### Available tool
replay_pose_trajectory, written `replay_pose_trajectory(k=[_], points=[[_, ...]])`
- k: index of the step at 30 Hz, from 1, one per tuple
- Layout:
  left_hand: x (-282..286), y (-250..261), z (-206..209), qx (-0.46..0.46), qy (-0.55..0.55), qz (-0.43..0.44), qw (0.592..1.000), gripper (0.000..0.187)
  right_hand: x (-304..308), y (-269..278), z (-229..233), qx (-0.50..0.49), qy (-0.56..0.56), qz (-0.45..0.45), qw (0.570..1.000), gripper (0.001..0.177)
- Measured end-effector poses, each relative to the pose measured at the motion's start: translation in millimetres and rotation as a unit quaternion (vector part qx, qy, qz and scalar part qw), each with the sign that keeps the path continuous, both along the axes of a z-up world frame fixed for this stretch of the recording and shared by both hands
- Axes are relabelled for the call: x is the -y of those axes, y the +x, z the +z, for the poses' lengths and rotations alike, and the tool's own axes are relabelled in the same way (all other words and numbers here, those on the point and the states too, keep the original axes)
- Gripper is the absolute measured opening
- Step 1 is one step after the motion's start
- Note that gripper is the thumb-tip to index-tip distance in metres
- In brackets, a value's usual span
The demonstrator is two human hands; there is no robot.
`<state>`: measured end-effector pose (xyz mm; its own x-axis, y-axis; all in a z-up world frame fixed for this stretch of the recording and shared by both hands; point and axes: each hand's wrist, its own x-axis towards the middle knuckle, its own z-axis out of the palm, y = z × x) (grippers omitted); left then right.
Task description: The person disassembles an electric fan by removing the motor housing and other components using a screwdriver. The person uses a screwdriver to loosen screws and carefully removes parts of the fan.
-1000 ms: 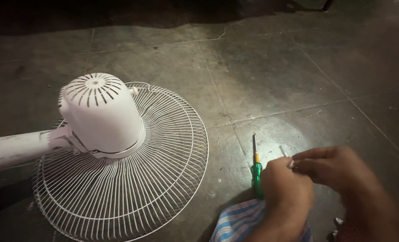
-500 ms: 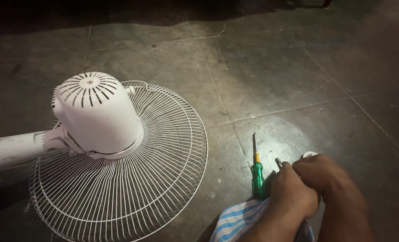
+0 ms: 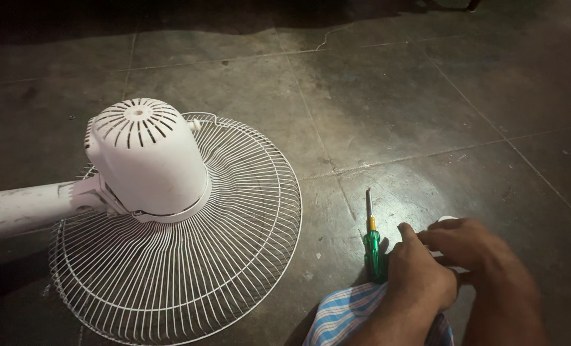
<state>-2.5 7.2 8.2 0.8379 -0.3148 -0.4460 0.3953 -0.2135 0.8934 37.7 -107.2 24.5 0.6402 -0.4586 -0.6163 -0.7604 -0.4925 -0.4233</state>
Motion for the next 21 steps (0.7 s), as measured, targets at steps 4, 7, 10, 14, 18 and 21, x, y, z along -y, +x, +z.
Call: replay_pose_trajectory(k=[4, 7, 10, 14, 18, 21], points=[[-0.9, -0.9, -1.4, 0.010, 0.003, 0.008, 1.000, 0.106, -3.2, -0.6, 6.8, -0.017, -0.015, -0.017, 1.000, 0.042], [-2.8, -2.2, -0.8, 0.002, 0.023, -0.015, 1.000, 0.110, -5.2, -2.7, 9.0, -0.030, -0.038, -0.005, 0.999, 0.045], [-4.8, -4.3, 1.3, 0.038, -0.010, 0.022, 0.999, 0.105, -6.7, -2.4, 9.4, -0.033, -0.049, -0.009, 0.998, 0.046], [-6.6, -4.9, 4.1, 0.046, 0.008, 0.025, 0.999, 0.106, -5.4, -0.5, 8.4, -0.030, -0.027, -0.040, 0.998, 0.050], [-8.8, -7.1, 4.4, 0.069, 0.002, 0.045, 0.997, 0.104, -4.5, 0.6, 6.7, -0.028, -0.034, -0.034, 0.998, 0.055], [-9.5, -7.2, 2.4, 0.070, -0.019, 0.044, 0.996, 0.105, -4.1, -0.5, 6.8, -0.027, -0.042, -0.031, 0.998, 0.058]])
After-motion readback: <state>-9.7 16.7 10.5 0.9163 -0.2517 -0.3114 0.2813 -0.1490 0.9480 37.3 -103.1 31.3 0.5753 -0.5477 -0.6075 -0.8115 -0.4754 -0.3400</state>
